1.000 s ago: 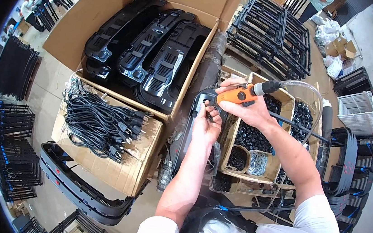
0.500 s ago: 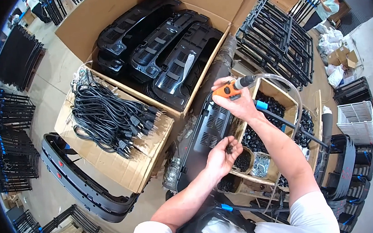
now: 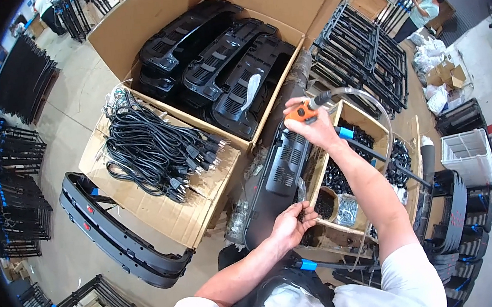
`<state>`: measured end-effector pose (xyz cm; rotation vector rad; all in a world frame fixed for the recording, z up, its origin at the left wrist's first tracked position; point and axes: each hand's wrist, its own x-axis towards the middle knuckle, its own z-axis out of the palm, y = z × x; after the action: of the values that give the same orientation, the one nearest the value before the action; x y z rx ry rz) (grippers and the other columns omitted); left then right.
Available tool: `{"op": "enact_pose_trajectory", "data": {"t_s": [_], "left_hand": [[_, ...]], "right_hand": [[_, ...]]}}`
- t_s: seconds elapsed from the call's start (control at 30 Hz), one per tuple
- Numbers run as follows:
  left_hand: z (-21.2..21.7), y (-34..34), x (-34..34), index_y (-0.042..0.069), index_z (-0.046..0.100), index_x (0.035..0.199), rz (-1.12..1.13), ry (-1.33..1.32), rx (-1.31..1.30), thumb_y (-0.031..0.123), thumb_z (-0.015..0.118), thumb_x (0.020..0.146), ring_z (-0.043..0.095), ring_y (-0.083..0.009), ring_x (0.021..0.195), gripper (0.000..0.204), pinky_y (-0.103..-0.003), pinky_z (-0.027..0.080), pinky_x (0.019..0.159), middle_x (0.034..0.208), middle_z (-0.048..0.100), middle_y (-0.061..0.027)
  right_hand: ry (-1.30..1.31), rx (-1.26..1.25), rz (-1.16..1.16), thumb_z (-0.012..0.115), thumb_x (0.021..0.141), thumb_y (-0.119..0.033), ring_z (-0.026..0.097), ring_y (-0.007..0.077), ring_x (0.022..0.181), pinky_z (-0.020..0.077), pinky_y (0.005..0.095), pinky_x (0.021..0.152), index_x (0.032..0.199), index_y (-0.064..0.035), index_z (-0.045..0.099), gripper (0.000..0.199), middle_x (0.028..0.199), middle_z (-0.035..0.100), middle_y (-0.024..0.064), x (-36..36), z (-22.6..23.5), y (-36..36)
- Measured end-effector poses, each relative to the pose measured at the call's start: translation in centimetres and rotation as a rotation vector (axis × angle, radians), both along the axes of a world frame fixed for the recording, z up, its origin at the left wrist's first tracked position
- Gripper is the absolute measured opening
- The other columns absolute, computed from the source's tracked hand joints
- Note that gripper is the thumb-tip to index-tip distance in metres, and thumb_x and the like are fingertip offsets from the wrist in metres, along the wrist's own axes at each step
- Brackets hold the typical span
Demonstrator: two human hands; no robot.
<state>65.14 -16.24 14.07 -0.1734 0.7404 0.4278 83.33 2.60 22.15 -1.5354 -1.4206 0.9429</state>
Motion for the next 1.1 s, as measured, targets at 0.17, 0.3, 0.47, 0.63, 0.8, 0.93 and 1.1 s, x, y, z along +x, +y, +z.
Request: {"op": "enact_pose_trajectory", "data": {"t_s": [0.17, 0.3, 0.47, 0.63, 0.8, 0.93, 1.1], "left_hand": [[-1.2, -0.4, -2.2, 0.008, 0.067, 0.119, -0.067, 0.047, 0.195, 0.027, 0.047, 0.115, 0.067, -0.0148, 0.086, 0.027, -0.031, 0.056, 0.075, 0.101, 0.071, -0.0033], [-2.0, -0.5, -3.9, 0.003, 0.067, 0.125, -0.152, 0.057, 0.294, 0.025, 0.051, 0.114, 0.067, -0.0189, 0.098, 0.029, -0.034, 0.056, 0.089, 0.109, 0.071, -0.0062], [-1.5, -2.6, -2.4, 0.0, 0.066, 0.132, -0.444, 0.092, 0.388, 0.022, 0.054, 0.113, 0.067, -0.0191, 0.106, 0.031, -0.034, 0.055, 0.096, 0.118, 0.071, -0.0078], [-4.8, -5.3, 2.3, 0.005, 0.066, 0.137, -0.787, 0.219, 0.356, 0.023, 0.059, 0.11, 0.065, -0.0143, 0.107, 0.033, -0.03, 0.052, 0.096, 0.12, 0.07, -0.0042], [-10.9, -7.5, 7.2, 0.014, 0.049, 0.156, -1.065, 0.373, 0.454, 0.038, 0.055, 0.111, 0.054, -0.021, 0.124, 0.052, -0.051, 0.047, 0.096, 0.146, 0.059, 0.0004], [-11.9, -8.2, 8.7, 0.015, 0.048, 0.157, -1.214, 0.537, 0.649, 0.037, 0.052, 0.111, 0.053, -0.02, 0.112, 0.052, -0.039, 0.044, 0.085, 0.147, 0.058, -0.0006], [-4.9, -6.0, 12.7, 0.001, 0.07, 0.125, -1.356, 0.354, 1.054, 0.035, 0.054, 0.111, 0.066, -0.0137, 0.078, 0.04, -0.031, 0.054, 0.071, 0.096, 0.074, -0.0057]], "right_hand": [[0.08, 0.112, -0.095, 0.085, 0.085, -0.01, 0.071, 0.0182, 0.113, 0.0558, 0.0369, 0.104, 0.133, -0.0028, 0.064, 0.053, 0.121, 0.076, 0.0116, 0.8, 3.0, -3.1], [0.131, 0.111, -0.161, 0.084, 0.089, -0.01, 0.07, 0.0172, 0.114, 0.0558, 0.0354, 0.104, 0.133, -0.0028, 0.064, 0.049, 0.122, 0.076, 0.0107, 1.7, 6.2, -9.3], [0.118, 0.125, -0.363, 0.083, 0.088, -0.01, 0.072, 0.0163, 0.11, 0.0585, 0.0347, 0.099, 0.13, -0.0049, 0.066, 0.046, 0.119, 0.077, 0.0085, 5.8, 7.6, -20.4], [0.165, 0.102, -0.548, 0.08, 0.088, -0.004, 0.073, 0.0218, 0.115, 0.0588, 0.039, 0.102, 0.133, -0.0024, 0.062, 0.049, 0.123, 0.076, 0.0156, 10.1, 7.2, -29.9], [0.194, 0.215, -0.615, 0.08, 0.088, -0.003, 0.072, 0.0206, 0.113, 0.0583, 0.0366, 0.101, 0.133, -0.0004, 0.061, 0.049, 0.122, 0.075, 0.0148, 14.1, 5.4, -36.2], [0.248, 0.174, -0.674, 0.08, 0.088, -0.003, 0.072, 0.0203, 0.111, 0.0584, 0.0366, 0.1, 0.133, -0.0003, 0.061, 0.049, 0.122, 0.075, 0.0152, 17.6, 4.0, -40.4], [0.334, 0.2, -0.777, 0.08, 0.088, -0.005, 0.071, 0.0205, 0.112, 0.0574, 0.0372, 0.101, 0.134, 0.0011, 0.059, 0.051, 0.121, 0.075, 0.0149, 21.6, 0.3, -44.3]]}}
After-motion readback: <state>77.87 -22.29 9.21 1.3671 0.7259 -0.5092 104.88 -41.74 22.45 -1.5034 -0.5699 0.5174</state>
